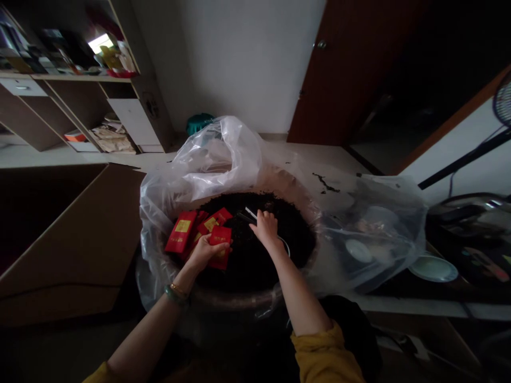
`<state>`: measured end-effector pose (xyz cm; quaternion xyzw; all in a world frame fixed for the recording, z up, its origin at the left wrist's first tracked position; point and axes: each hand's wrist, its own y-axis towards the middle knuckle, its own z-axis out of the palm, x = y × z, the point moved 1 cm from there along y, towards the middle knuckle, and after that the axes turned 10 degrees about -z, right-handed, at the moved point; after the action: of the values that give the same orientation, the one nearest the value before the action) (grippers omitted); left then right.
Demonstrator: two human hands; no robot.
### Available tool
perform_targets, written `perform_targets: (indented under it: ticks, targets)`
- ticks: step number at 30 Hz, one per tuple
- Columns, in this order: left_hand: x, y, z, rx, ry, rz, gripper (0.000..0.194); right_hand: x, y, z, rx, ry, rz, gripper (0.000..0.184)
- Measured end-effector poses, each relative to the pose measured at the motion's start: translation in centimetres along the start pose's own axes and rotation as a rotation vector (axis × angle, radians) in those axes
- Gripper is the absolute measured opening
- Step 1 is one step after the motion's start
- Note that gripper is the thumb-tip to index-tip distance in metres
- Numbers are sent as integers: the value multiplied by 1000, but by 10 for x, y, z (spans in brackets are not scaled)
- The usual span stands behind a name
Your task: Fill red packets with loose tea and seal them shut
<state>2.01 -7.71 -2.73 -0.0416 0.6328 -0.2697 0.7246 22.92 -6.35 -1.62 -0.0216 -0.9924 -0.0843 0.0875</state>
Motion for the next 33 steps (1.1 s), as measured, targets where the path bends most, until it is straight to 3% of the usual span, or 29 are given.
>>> perform_targets:
  ticks: [4,8,12,15,19,33]
  targets:
    - [-1,-1,1,-23,-8,10,48,-4,4,-9,-12,161,13,36]
    - [-1,0,0,-18,-5,8,49,-10,3,-38,-102,425,-86,41]
    - [-2,-1,0,8,-3,14,48,6,-9,-67,134,679,-283,46]
    - [-6,-5,2,26,7,24,48,28,-21,-76,243,637,-342,46]
    - [-12,-10,5,46,6,9,48,47,-28,-73,247,559,-337,37]
    - [-12,-11,5,47,44,0,43,47,-27,-71,199,550,-314,36]
